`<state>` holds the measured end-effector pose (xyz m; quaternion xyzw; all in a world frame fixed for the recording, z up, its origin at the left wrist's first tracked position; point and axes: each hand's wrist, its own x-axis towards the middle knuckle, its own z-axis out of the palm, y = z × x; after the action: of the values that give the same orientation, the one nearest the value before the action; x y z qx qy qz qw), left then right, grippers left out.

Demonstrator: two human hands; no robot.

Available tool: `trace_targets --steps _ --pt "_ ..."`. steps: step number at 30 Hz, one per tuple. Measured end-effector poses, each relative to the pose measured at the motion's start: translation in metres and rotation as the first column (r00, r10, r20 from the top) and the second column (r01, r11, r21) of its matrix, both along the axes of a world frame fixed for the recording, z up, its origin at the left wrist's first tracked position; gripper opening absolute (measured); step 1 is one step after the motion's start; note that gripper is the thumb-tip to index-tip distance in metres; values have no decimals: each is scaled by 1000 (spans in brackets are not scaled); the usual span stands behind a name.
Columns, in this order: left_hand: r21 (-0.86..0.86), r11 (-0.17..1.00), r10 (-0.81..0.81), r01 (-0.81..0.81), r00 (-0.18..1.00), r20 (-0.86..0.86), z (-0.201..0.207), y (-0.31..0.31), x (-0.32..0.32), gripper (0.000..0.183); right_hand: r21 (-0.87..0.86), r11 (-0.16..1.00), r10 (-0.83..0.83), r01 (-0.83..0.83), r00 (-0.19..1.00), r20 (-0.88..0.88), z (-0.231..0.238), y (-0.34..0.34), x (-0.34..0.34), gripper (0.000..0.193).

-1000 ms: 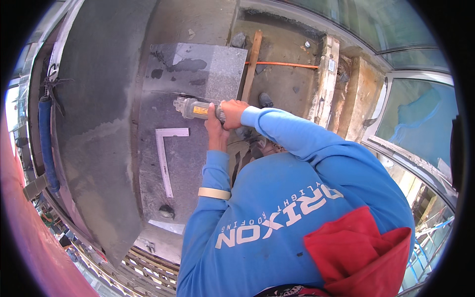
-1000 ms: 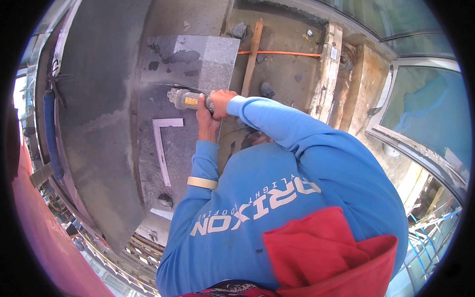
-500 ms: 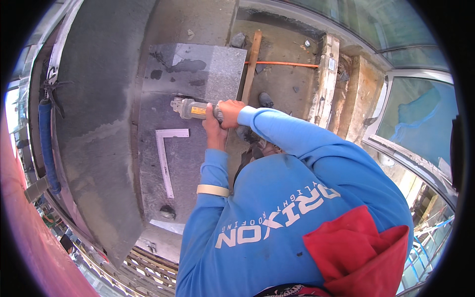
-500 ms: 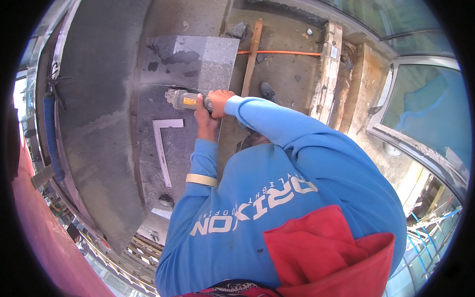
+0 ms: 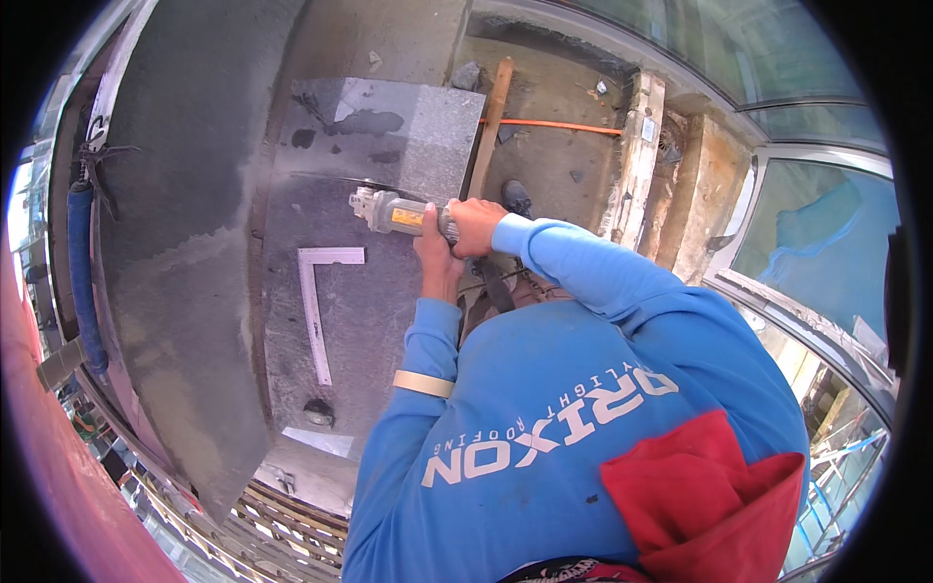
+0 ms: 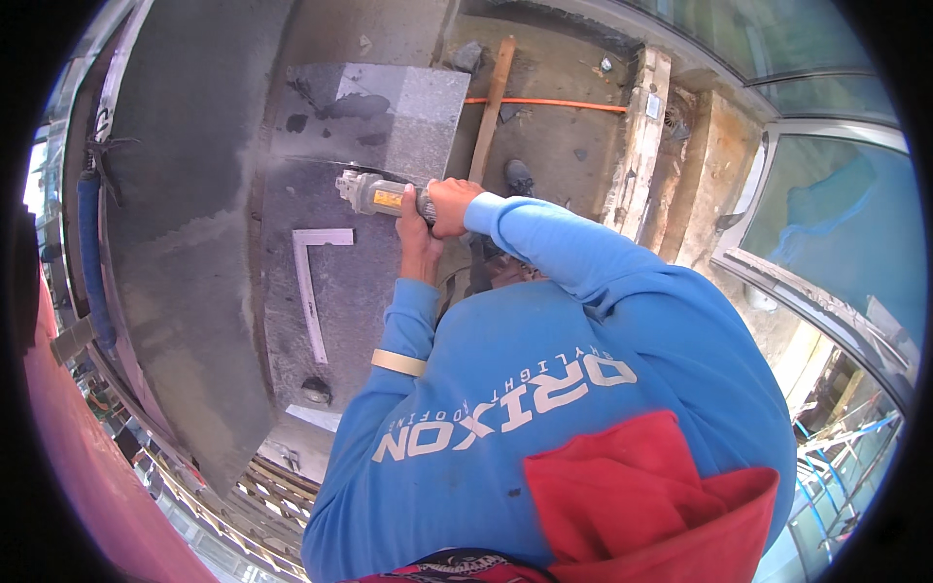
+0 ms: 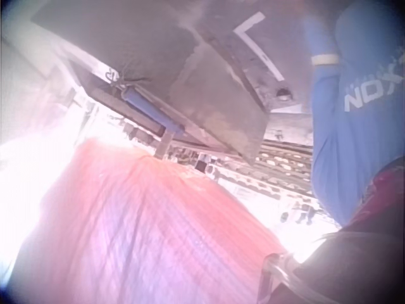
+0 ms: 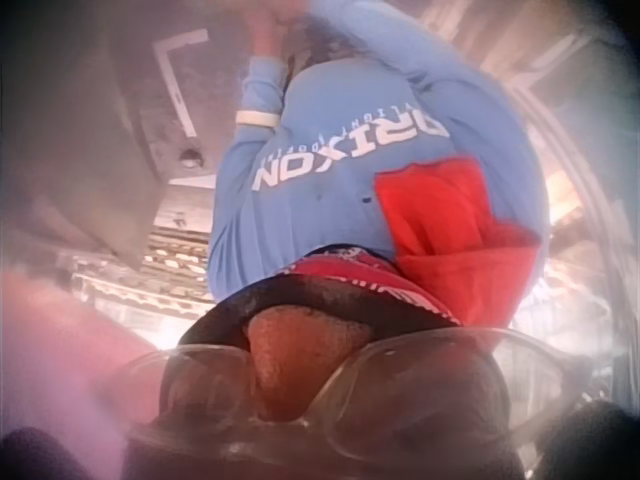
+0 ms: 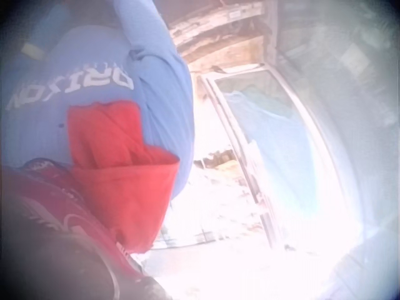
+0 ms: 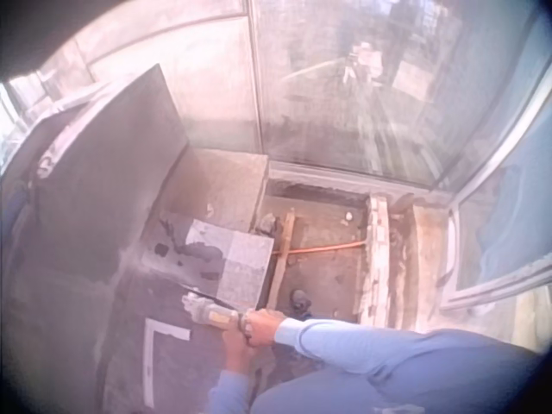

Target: The person uses an angle grinder to cut a dark roofing sheet along a marked line, then measures the cut piece with a tape measure. The person handles the sheet and tools directly, repositioning the material between cuts.

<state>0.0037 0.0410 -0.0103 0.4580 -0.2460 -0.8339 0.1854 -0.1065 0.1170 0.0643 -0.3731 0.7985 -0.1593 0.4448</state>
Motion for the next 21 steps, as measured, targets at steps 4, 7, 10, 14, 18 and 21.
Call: trace_targets --steps 4,7,10,14,18,21 --pt "-16 1000 9 -10 1000 -17 3 12 0 46 -13 1000 -8 7 1000 -17 -3 10 2 62" --pt "-34 999 19 -20 1000 -9 -4 -2 -1 46 -30 999 -13 13 1000 5 -15 -2 1 61" --pt "-63 997 33 -35 999 -19 -18 -24 2 46 -39 999 -9 9 1000 6 -23 -23 3 61" --pt "-87 996 35 -36 999 -6 -16 -47 -3 48 -58 998 -17 17 1000 6 -34 -48 1 59" --pt "-74 997 10 -8 1000 23 -11 -56 -1 51 -58 998 5 -5 1000 1 -30 -55 3 59" --pt "-31 999 38 -37 999 13 -2 -39 -3 48 -24 1000 12 -12 1000 26 -20 -40 0 61"
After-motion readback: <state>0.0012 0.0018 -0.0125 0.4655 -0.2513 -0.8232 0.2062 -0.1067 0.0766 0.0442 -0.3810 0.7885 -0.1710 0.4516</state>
